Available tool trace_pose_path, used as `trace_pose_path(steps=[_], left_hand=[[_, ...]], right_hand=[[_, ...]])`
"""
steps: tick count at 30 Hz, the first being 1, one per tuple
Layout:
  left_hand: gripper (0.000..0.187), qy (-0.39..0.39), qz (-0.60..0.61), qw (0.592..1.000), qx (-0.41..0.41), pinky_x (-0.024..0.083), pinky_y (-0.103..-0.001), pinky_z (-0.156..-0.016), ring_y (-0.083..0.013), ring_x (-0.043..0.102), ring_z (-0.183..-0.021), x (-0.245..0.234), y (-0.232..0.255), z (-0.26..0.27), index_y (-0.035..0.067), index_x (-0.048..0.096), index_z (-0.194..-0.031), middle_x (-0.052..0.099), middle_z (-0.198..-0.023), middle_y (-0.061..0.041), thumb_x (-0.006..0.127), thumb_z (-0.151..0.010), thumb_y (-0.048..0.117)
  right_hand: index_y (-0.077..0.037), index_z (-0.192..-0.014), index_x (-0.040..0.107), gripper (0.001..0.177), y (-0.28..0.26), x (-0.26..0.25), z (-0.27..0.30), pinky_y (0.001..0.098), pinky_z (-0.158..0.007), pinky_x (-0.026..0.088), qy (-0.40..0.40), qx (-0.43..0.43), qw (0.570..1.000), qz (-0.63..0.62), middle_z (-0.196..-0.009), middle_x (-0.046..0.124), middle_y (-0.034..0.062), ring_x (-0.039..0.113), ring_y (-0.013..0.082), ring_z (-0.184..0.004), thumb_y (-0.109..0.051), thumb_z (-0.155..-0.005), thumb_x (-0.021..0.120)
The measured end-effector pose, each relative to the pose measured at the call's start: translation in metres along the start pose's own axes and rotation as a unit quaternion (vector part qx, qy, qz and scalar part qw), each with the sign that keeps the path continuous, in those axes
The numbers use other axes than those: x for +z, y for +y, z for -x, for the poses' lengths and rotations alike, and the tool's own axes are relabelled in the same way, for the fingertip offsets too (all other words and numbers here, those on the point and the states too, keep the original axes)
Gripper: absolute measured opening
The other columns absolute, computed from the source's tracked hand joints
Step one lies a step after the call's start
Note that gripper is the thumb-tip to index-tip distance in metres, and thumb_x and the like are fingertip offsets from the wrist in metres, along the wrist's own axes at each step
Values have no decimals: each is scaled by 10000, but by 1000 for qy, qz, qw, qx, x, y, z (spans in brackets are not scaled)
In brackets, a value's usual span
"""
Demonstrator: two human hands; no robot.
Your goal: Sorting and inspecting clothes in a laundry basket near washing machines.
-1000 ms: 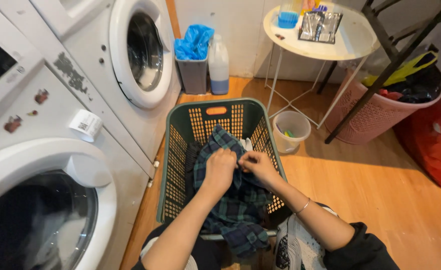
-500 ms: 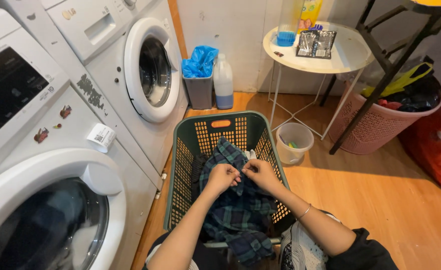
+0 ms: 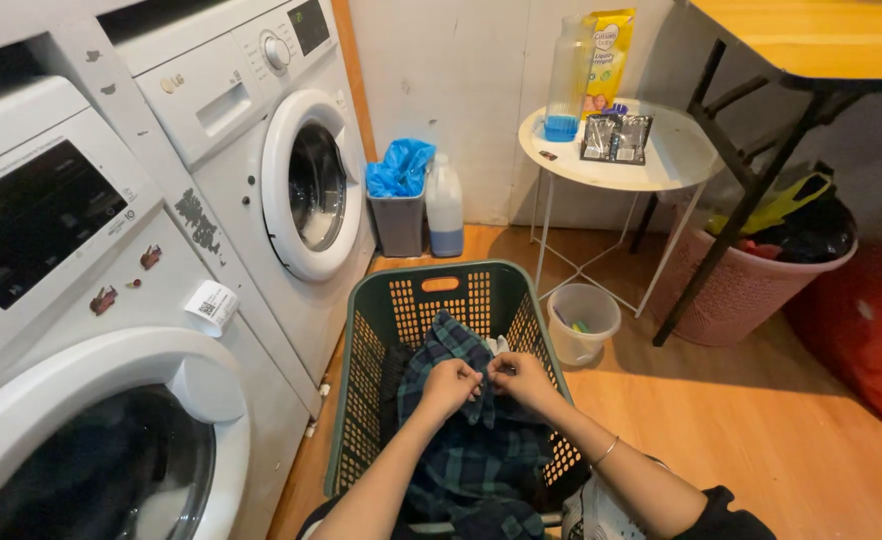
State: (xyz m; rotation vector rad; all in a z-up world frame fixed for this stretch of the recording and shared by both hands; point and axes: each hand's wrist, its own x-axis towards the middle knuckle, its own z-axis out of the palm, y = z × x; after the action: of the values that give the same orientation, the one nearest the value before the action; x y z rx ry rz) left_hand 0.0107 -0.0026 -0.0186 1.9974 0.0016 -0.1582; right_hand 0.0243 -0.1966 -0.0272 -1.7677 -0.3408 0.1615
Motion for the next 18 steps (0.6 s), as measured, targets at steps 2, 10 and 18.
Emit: trace_pose_path(steps=[2,10,18], left_hand=[[185,-19,26,999,24,583,-397,-663,-287,745,-702,-2,1,1,41,706,-831,762,-746,-128,730,-889,215],[153,91,-231,953,176,559,-443,-728,-355,713,-815,9,-10,11,53,731,-832,742,-830,-164,750,-855,203],[395,-9,-208,974,89,565,-460,-803,-371,703,-898,-12,63,62,14,621,-889,697,-905,-168,842,-745,308]], right_hand=[[30,-918,716,56,2,-4,-2,279,-634,585,4,16,999,-28,-799,721,59,688,123,-679,-16,-891,700],[2,-851,684,49,4,9,4,291,-586,568,-4,12,1000,-3,-714,704,67,691,145,-625,-28,-878,711],[-17,-861,680,75,-17,10,13,301,-531,550,27,21,995,92,-686,704,72,680,156,-585,-73,-858,730]])
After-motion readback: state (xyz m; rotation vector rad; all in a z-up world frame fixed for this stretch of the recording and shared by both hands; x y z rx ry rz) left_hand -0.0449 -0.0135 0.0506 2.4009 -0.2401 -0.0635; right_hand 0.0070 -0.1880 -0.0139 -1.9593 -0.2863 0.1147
